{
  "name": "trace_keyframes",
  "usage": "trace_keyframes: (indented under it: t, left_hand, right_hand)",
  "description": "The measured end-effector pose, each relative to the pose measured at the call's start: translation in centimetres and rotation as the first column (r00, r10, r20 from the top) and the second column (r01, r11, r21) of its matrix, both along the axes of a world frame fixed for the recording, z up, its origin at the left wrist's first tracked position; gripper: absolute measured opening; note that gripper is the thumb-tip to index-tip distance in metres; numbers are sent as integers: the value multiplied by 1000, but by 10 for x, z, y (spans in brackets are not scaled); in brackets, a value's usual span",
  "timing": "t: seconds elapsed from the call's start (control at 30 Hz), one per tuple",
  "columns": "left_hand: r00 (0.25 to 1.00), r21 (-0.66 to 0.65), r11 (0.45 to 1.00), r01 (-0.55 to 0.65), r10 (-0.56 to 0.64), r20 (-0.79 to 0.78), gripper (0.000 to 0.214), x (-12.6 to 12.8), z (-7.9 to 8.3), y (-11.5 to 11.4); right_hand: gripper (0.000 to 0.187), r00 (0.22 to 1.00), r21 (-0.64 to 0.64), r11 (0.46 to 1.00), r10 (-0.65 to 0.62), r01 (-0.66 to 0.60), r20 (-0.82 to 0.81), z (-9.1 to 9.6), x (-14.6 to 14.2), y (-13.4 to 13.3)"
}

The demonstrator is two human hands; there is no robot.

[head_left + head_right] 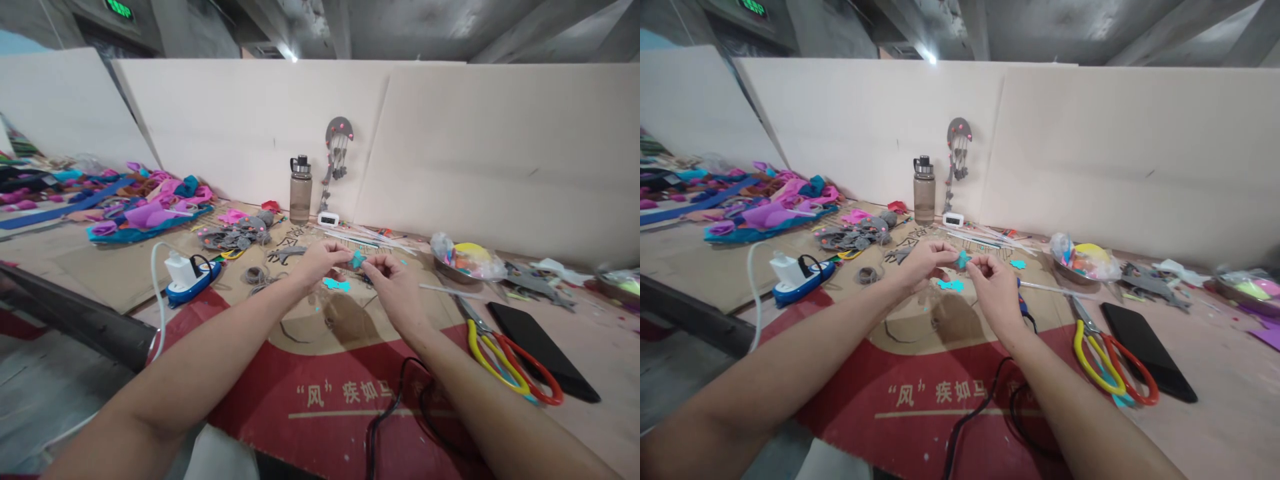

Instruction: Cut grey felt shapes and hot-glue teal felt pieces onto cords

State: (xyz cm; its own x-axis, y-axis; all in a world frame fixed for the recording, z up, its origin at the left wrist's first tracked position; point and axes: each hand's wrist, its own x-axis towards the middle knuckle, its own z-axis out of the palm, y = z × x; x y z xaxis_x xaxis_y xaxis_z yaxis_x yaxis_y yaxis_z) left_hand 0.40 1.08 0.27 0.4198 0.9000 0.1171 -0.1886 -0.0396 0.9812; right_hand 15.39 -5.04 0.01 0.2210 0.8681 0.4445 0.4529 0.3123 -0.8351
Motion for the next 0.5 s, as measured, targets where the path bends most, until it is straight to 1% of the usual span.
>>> trace_keyframes:
  t: [0.1,0.2,0.33,0.5]
  left_hand:
    - [998,-63,998,21,-17,59,22,2,0,0]
    - [999,-50,998,-27,28,33,16,5,0,-1]
    - [996,12,997,-79,79,-32,12,7,0,-2]
    - [989,146,987,-67,85,-121,15,6,-6,1]
  right_hand:
    - [24,1000,-17,1000,-1,1,10,-1,0,0]
    - [23,998,1,1000,-18,18,56,-2,1,-1]
    - [18,979,97,994,-74,56,190,-2,4,-1]
    - [15,946,191,980,-115,58,302,0,8,0]
